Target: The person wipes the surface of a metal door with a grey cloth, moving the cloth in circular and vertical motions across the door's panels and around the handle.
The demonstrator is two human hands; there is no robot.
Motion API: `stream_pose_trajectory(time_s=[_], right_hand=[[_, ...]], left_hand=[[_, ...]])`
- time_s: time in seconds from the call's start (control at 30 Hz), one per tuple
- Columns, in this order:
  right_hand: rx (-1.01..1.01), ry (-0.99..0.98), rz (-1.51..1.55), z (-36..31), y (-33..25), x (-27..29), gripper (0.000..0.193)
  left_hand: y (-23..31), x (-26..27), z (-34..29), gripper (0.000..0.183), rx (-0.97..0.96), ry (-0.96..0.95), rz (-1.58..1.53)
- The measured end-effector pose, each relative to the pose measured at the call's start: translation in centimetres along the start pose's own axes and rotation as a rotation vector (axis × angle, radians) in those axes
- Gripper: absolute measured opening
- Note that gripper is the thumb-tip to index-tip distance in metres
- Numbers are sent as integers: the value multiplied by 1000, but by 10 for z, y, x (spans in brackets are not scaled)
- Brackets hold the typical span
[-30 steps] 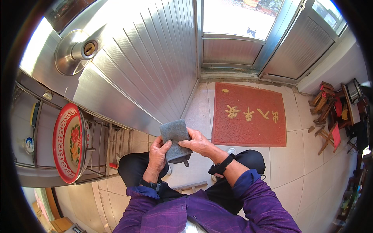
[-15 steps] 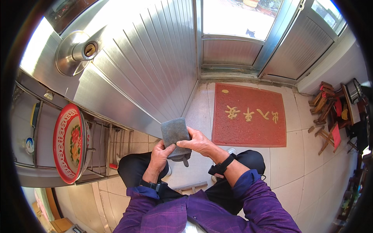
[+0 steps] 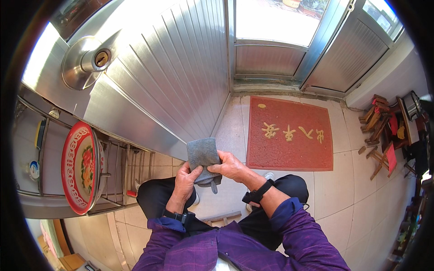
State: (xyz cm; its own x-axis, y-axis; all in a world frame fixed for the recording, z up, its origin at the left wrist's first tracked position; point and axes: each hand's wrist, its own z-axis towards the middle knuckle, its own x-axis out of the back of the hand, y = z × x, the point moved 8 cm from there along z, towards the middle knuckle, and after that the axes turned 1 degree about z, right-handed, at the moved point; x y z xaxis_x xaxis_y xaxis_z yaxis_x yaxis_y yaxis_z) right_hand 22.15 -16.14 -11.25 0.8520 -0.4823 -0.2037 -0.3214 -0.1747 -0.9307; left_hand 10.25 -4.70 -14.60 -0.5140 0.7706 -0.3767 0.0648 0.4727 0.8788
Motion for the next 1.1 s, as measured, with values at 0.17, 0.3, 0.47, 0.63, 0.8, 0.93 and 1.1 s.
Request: stream_pose_trajectory(time_s=[0.17, 0.3, 0.47, 0.63, 0.8, 0.93, 1.1], right_hand=[[13, 1, -1, -1, -3, 0, 35], [0, 10, -42, -1, -2, 0, 35], [16, 39, -41, 0, 0, 3, 33], [31, 73, 59, 2, 2, 6, 30], [33, 77, 62, 2, 0, 9, 34], [75, 37, -22, -2, -7, 7, 44], [72, 30, -103, -1, -8, 5, 50]], left_hand=[[1, 0, -1, 29, -1, 2, 3], [0, 0, 0, 29, -10, 1, 6], [0, 0, -2, 35, 43, 13, 3], [8, -16, -8, 46, 72, -122, 27], [7, -19, -7, 45, 87, -132, 68], [4, -12, -5, 42, 75, -90, 98], [4, -9, -5, 41, 67, -66, 95]])
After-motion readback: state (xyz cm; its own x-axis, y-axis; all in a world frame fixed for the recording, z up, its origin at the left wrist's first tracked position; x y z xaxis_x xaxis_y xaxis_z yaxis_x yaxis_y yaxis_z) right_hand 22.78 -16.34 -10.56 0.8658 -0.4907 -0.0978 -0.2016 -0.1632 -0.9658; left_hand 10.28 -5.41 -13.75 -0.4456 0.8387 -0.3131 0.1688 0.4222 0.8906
